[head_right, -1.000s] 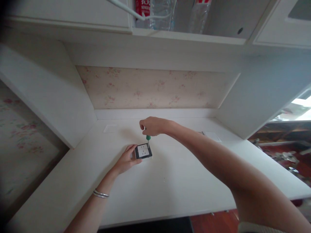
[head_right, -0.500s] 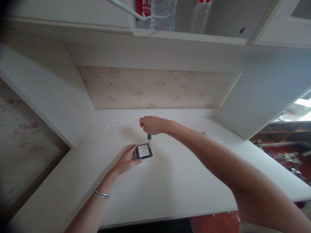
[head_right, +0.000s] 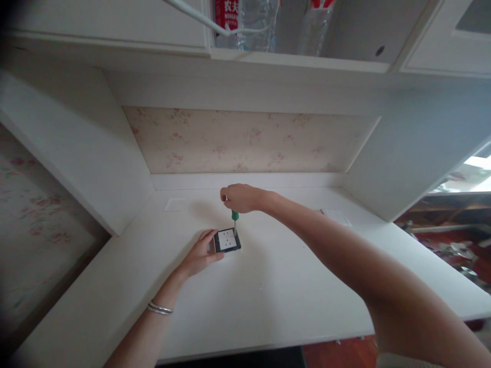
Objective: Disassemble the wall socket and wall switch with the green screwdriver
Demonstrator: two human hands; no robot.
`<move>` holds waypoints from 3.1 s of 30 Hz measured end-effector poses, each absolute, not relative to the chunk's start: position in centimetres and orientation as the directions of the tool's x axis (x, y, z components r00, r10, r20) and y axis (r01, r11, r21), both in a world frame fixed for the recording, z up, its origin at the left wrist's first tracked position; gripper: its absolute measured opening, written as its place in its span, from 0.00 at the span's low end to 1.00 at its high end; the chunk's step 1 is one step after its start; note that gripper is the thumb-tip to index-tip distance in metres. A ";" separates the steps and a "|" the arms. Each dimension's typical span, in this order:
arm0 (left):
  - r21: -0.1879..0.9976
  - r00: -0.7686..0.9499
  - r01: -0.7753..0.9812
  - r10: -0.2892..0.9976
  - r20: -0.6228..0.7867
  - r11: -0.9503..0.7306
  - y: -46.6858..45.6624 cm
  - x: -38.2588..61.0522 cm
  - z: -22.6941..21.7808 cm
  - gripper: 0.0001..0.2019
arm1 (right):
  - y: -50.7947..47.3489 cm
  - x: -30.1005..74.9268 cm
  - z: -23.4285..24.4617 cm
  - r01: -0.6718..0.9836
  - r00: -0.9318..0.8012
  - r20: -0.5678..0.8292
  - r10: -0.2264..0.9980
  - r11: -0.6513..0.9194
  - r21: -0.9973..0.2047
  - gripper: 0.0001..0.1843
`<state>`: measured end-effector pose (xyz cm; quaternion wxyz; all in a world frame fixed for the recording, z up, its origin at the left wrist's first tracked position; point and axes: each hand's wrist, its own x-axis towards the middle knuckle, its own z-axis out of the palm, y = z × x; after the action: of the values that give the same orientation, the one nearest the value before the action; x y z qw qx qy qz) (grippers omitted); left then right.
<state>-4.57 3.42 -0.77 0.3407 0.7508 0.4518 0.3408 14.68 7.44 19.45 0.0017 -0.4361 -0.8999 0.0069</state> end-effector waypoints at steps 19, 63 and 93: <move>0.814 0.367 0.452 0.908 0.204 -0.365 3.6 -4.7 -1.1 0.35 | 7.4 15.4 19.6 0.661 -0.743 -0.027 0.669 0.727 -0.186 0.16; 0.822 0.358 0.446 0.913 0.197 -0.353 3.7 -4.7 -1.5 0.36 | 7.1 16.0 20.6 0.718 -0.694 -0.144 0.705 0.666 -0.203 0.17; 0.829 0.344 0.433 0.915 0.209 -0.353 3.7 -4.6 -1.5 0.36 | 8.1 15.5 21.5 0.805 -0.587 -0.291 0.755 0.581 -0.118 0.16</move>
<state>-4.60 3.73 -1.49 0.3442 0.7441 0.4530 0.3501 15.47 8.11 21.50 -0.1051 -0.4420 -0.8828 0.1194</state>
